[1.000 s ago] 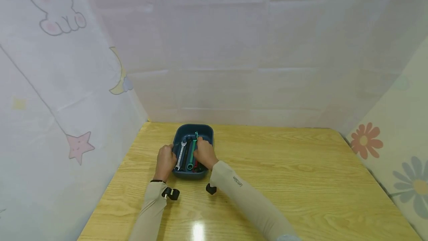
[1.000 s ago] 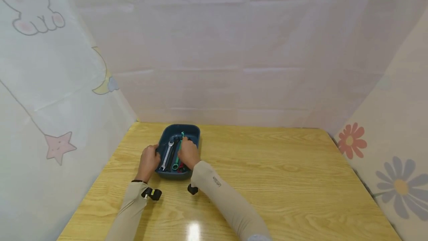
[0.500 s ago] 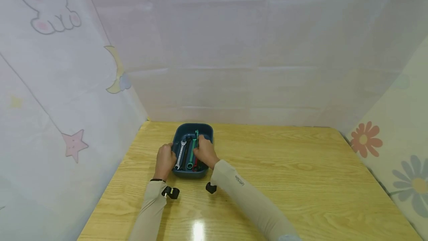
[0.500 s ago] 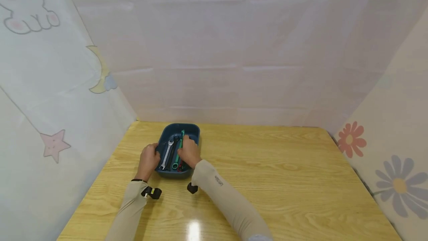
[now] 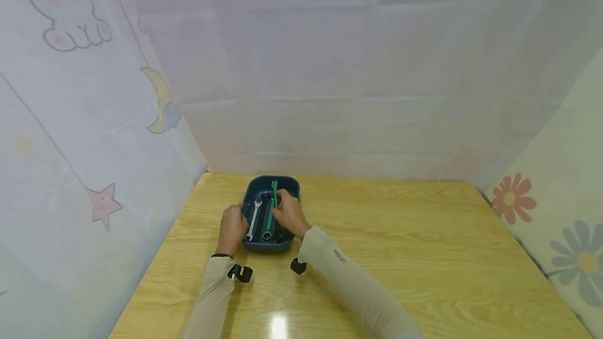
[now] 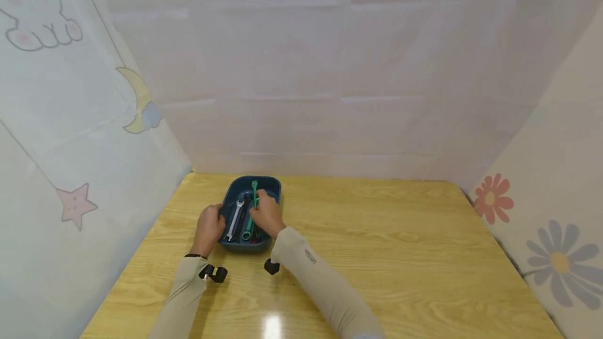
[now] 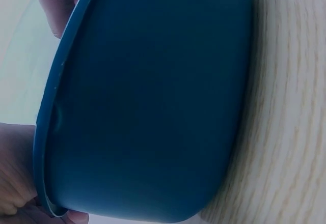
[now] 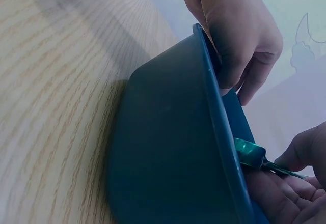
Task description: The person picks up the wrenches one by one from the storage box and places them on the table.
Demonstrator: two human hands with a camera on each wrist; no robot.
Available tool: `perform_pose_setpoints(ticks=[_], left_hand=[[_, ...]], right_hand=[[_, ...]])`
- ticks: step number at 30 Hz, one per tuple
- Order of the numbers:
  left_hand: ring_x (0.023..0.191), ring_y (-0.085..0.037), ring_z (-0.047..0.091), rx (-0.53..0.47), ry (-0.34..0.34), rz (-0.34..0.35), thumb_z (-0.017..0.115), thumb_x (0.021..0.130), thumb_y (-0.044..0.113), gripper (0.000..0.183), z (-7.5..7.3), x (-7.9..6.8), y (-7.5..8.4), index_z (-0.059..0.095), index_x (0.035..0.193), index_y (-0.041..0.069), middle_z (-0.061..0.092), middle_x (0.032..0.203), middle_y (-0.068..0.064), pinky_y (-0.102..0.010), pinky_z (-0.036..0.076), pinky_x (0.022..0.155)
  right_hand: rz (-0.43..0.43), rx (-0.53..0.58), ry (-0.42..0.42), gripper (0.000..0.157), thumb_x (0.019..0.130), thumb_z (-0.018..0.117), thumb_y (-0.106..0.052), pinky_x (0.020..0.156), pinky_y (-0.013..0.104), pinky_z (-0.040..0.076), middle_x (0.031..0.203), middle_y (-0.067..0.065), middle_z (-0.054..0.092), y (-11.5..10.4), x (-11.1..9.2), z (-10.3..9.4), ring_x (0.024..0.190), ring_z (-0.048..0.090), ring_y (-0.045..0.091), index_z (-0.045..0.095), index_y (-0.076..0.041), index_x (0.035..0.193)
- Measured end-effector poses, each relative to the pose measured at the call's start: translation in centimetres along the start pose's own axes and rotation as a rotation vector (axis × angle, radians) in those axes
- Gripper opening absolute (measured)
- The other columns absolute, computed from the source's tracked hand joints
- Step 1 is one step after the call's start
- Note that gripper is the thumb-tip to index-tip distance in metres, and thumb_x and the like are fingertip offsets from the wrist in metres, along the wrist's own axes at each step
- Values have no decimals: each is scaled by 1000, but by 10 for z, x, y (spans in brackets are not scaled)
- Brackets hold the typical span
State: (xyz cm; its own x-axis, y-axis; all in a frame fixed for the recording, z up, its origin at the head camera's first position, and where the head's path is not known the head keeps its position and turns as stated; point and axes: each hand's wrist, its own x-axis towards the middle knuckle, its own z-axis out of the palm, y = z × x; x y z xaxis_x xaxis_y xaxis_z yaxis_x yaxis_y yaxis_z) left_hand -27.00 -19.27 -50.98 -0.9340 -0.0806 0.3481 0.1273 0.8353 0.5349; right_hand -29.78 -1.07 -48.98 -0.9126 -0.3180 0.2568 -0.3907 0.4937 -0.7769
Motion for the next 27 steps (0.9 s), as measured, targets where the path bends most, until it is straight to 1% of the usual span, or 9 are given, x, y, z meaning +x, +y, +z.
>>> perform_pose_setpoints(ticks=[4,9,14,22,27], left_hand=[[90,-41,66,-4,7,7,52,81,-18,34,1,-1,0,63,114,-21,65,95,-32,-51,54,77],[88,-42,66,-13,17,19,52,81,-18,35,1,-2,1,63,113,-21,65,93,-32,-52,54,76],[88,-40,66,-16,19,4,52,82,-18,35,1,-2,1,63,114,-21,65,94,-32,-52,54,76],[92,-40,66,-29,10,-21,51,82,-16,37,1,0,1,62,117,-21,65,100,-33,-52,54,79],[91,-41,65,-43,4,-22,49,83,-16,38,-1,-1,1,61,119,-22,64,101,-34,-52,54,78]], right_hand=[[-21,0,18,48,88,62,6,45,20,38,59,-1,51,0,-1,-1,44,44,8,49,8,135],[-41,-1,35,48,87,62,7,46,21,38,60,-1,50,2,-2,-2,45,43,8,50,10,133],[-49,1,43,49,88,61,6,45,21,37,56,-1,49,2,-2,-2,43,42,8,49,9,135],[-35,-24,77,52,87,61,5,46,22,33,54,-4,45,2,0,-4,40,39,7,50,6,137],[-25,-24,80,51,88,62,4,47,21,34,54,-4,46,2,-2,-6,42,40,7,49,7,138]])
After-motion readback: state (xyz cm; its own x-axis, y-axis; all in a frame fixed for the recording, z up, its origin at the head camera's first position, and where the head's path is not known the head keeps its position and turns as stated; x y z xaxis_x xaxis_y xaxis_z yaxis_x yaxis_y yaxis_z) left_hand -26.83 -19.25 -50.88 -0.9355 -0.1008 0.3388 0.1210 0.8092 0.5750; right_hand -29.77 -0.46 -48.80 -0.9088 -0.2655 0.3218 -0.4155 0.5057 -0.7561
